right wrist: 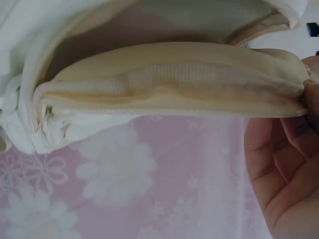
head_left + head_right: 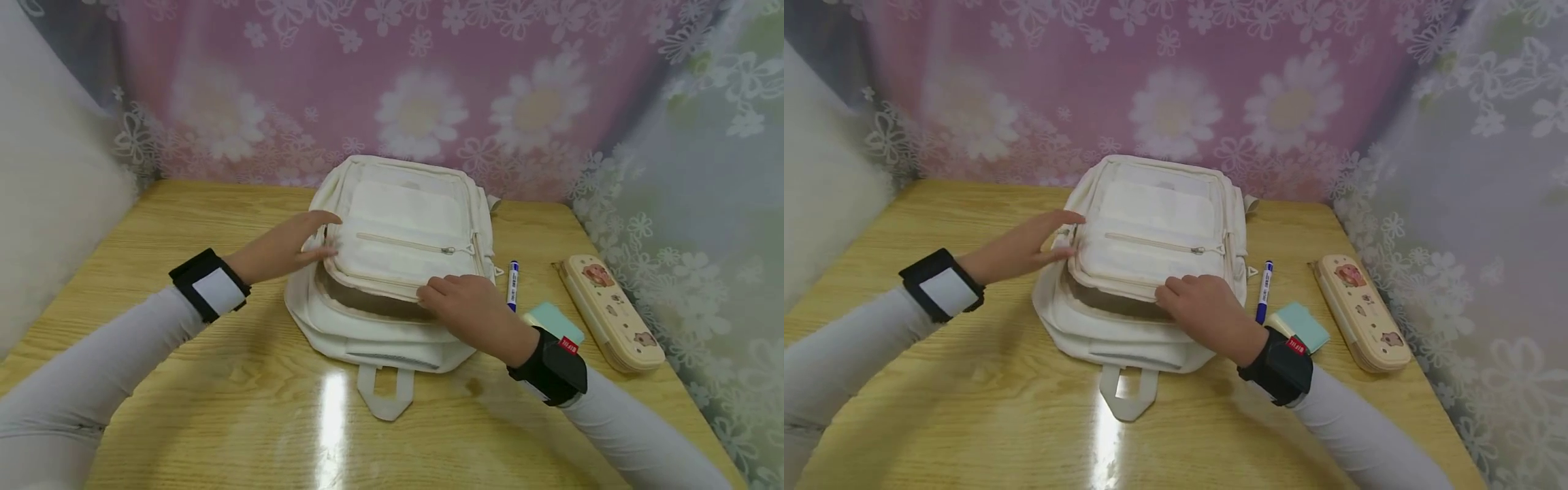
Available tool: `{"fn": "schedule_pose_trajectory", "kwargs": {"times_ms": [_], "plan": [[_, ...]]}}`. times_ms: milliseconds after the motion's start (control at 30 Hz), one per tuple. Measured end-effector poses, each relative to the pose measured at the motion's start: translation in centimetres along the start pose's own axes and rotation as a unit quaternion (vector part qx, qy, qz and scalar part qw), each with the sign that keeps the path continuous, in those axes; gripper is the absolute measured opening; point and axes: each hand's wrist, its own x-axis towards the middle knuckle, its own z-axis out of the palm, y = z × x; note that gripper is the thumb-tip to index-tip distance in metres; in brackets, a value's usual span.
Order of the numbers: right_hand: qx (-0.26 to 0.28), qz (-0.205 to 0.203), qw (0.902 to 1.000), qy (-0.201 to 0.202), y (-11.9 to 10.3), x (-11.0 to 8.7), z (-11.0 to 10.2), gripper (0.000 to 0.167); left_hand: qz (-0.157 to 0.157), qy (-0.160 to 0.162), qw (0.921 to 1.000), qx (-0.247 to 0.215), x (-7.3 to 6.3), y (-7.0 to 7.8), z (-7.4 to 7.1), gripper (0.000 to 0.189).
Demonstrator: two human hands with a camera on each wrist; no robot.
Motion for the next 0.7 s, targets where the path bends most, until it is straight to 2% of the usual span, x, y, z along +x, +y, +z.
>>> {"fn": "schedule_pose_trajectory", "kwargs": {"times_ms": [67,133,200,267,400,500,700], "plan": [[-0.009,0.003,0.9999,0.011,0.3,0.3,-0.2,0.014,0.052,-0.026,0.9979,-0.028,-0.5,2.0,0.1,0.067],[-0.017,0.004,0.9995,0.028,0.6,0.6,-0.5,0.014,0.108,-0.034,0.9935,-0.01,-0.6,3.7,0.4,0.072],[-0.021,0.005,0.9987,0.047,0.8,0.9,-0.7,0.015,0.156,-0.017,0.987,0.033,-0.3,4.9,0.8,0.07],[-0.02,0.003,0.998,0.06,0.8,1.1,-1.0,0.015,0.178,0.007,0.9822,0.058,0.2,5.7,1.3,0.063],[-0.01,0.005,0.9979,0.064,0.9,1.0,-1.4,0.015,0.192,0.035,0.9788,0.062,1.3,7.0,2.1,0.048],[0.004,0.018,0.9976,0.067,1.2,0.3,-1.8,0.013,0.189,0.046,0.979,0.063,2.0,7.8,2.3,0.045],[0.056,0.082,0.9927,0.069,2.8,-2.2,-3.0,0.026,0.163,0.073,0.9816,0.069,2.3,8.1,2.8,0.041]]}}
